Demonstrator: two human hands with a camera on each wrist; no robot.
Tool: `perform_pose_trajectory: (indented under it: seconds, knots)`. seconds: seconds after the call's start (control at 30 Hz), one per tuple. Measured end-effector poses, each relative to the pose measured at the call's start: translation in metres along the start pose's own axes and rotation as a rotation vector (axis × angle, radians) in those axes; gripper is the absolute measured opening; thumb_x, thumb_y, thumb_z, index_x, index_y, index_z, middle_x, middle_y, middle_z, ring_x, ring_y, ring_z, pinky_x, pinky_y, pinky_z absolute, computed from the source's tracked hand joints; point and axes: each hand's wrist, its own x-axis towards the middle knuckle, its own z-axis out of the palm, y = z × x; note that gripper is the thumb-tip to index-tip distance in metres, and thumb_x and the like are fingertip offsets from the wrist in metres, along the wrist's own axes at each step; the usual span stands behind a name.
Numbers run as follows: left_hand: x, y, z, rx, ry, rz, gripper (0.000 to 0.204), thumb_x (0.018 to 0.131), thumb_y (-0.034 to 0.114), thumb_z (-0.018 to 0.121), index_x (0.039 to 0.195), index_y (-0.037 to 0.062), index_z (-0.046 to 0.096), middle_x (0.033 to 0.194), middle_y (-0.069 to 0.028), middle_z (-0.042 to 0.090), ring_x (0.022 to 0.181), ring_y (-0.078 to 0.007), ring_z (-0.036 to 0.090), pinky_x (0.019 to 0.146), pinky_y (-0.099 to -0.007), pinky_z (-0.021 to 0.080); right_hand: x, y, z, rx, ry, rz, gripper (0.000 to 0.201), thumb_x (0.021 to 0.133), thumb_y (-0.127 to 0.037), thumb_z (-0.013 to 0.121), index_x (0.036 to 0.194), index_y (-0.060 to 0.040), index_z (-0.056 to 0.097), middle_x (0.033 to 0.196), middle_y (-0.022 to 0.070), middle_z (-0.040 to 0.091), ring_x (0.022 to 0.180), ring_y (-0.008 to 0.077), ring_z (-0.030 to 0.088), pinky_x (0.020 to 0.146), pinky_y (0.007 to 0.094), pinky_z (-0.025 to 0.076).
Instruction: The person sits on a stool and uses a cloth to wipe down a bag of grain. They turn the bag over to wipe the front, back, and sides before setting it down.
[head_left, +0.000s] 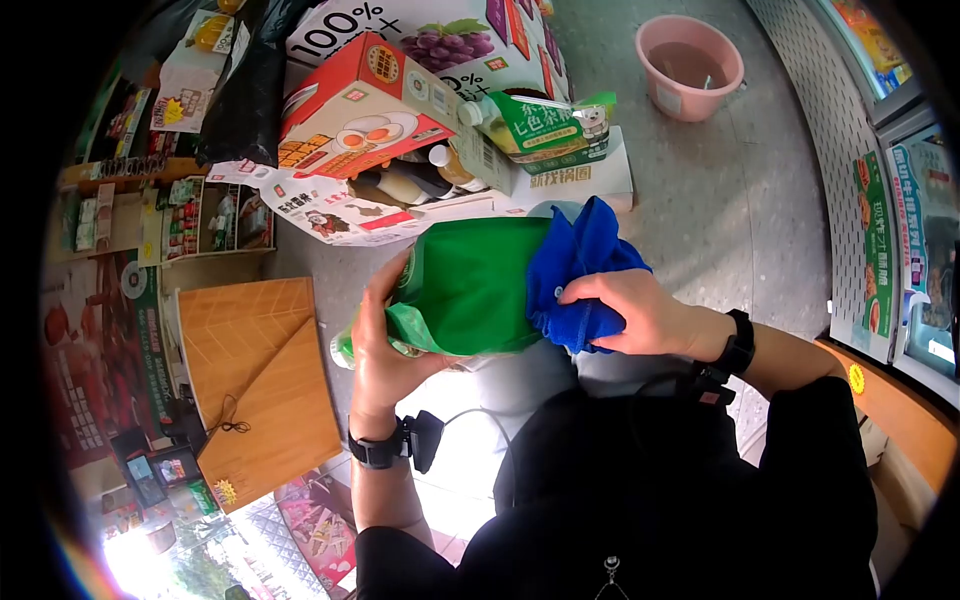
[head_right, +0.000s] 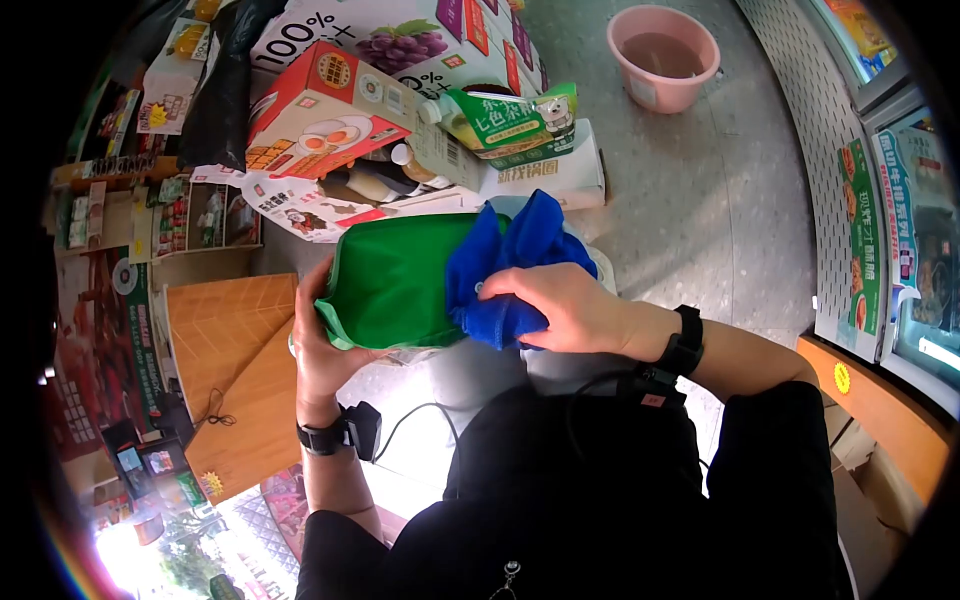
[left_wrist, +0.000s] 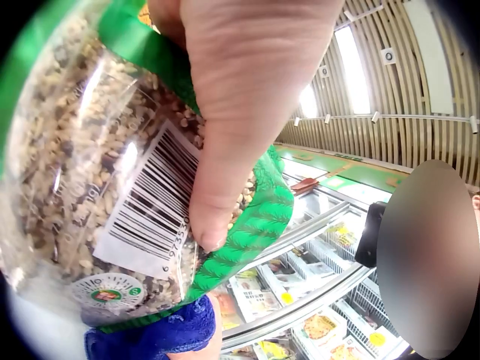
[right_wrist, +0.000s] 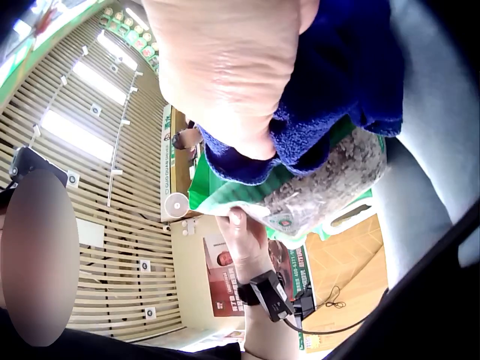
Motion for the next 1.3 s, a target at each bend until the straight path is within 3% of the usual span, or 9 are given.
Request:
perform_pose_trajectory:
  seconds: [0.23, 0.4, 0.47, 0.6, 0.73, 0.83, 0.97, 1.03, 1.3]
  knots:
    - [0.002, -0.004, 0.001, -0.041, 0.006, 0.018, 0.094, 0.047, 0.021, 0.089, 0.125, 0.0000, 0.040, 0.118, -0.0145, 0.054, 0.105, -0.0247, 0.055, 0.091, -0.0350, 0.044, 0.000, 0.008, -0.023, -0.136, -0.235, 0.175, 0.035, 0.067, -0.009, 0.064, 0.101, -0.0121, 0.054, 0.079, 0.0092, 0.062, 0.075, 0.0281, 0.061, 0.064, 0.0374, 0.047]
    - [-0.002, -0.004, 0.003, -0.052, 0.006, 0.001, 0.095, 0.046, 0.021, 0.089, 0.125, -0.0003, 0.040, 0.117, -0.0144, 0.054, 0.106, -0.0245, 0.054, 0.091, -0.0349, 0.043, -0.005, 0.022, -0.040, -0.201, -0.326, 0.377, 0.036, 0.067, -0.013, 0.062, 0.102, -0.0089, 0.056, 0.086, 0.0140, 0.062, 0.080, 0.0311, 0.060, 0.069, 0.0390, 0.047]
    - [-0.004, -0.004, 0.004, -0.036, 0.025, 0.020, 0.096, 0.046, 0.021, 0.089, 0.125, -0.0002, 0.040, 0.117, -0.0144, 0.054, 0.106, -0.0247, 0.054, 0.091, -0.0350, 0.043, -0.009, 0.045, -0.048, -0.166, -0.104, 0.239, 0.041, 0.067, -0.017, 0.063, 0.105, -0.0048, 0.056, 0.093, 0.0179, 0.061, 0.084, 0.0321, 0.060, 0.075, 0.0368, 0.047]
    - [-0.008, -0.004, 0.006, -0.017, 0.041, 0.028, 0.096, 0.046, 0.021, 0.089, 0.125, -0.0002, 0.040, 0.117, -0.0144, 0.053, 0.105, -0.0247, 0.054, 0.091, -0.0348, 0.043, 0.009, 0.022, -0.054, 0.509, 0.373, 0.386, 0.041, 0.084, -0.021, 0.060, 0.117, -0.0001, 0.049, 0.097, 0.0130, 0.063, 0.094, 0.0218, 0.060, 0.081, 0.0332, 0.047]
    - [-0.005, -0.004, 0.009, -0.059, 0.035, 0.008, 0.096, 0.046, 0.021, 0.089, 0.125, -0.0004, 0.039, 0.115, -0.0146, 0.054, 0.104, -0.0239, 0.054, 0.090, -0.0346, 0.044, 0.037, -0.047, -0.030, 0.374, 0.043, 0.026, 0.057, 0.079, -0.019, 0.065, 0.127, -0.0018, 0.041, 0.112, 0.0191, 0.054, 0.102, 0.0298, 0.055, 0.090, 0.0372, 0.043]
    - [-0.011, -0.006, 0.007, -0.001, 0.039, -0.059, 0.095, 0.046, 0.018, 0.089, 0.125, 0.0001, 0.039, 0.113, -0.0140, 0.055, 0.104, -0.0235, 0.054, 0.089, -0.0339, 0.044, 0.044, -0.047, 0.010, -0.071, -0.076, -0.177, 0.073, 0.072, -0.018, 0.069, 0.134, -0.0047, 0.033, 0.128, 0.0216, 0.038, 0.121, 0.0392, 0.034, 0.102, 0.0470, 0.026]
    - [-0.010, -0.009, 0.008, -0.054, 0.038, -0.013, 0.098, 0.047, 0.023, 0.089, 0.127, 0.0002, 0.037, 0.117, -0.0135, 0.052, 0.106, -0.0234, 0.052, 0.091, -0.0344, 0.043, 0.042, -0.031, 0.016, -0.078, 0.044, -0.117, 0.072, 0.073, -0.014, 0.067, 0.135, -0.0036, 0.031, 0.125, 0.0213, 0.040, 0.116, 0.0394, 0.038, 0.101, 0.0458, 0.029]
    - [-0.009, -0.008, 0.007, -0.045, 0.031, 0.014, 0.103, 0.047, 0.029, 0.089, 0.129, 0.0000, 0.034, 0.119, -0.0126, 0.051, 0.109, -0.0228, 0.050, 0.093, -0.0345, 0.041, 0.040, -0.021, 0.012, 0.007, -0.024, 0.191, 0.067, 0.075, -0.010, 0.063, 0.133, -0.0017, 0.031, 0.105, 0.0198, 0.048, 0.099, 0.0374, 0.046, 0.089, 0.0427, 0.036]
    - [-0.009, 0.001, 0.009, -0.095, 0.072, 0.040, 0.091, 0.046, 0.014, 0.087, 0.125, 0.0013, 0.042, 0.118, -0.0132, 0.052, 0.108, -0.0250, 0.052, 0.093, -0.0350, 0.041, 0.015, 0.002, 0.016, -0.090, 0.161, 0.207, 0.048, 0.084, -0.011, 0.053, 0.127, 0.0011, 0.037, 0.097, 0.0175, 0.050, 0.091, 0.0344, 0.051, 0.080, 0.0375, 0.042]
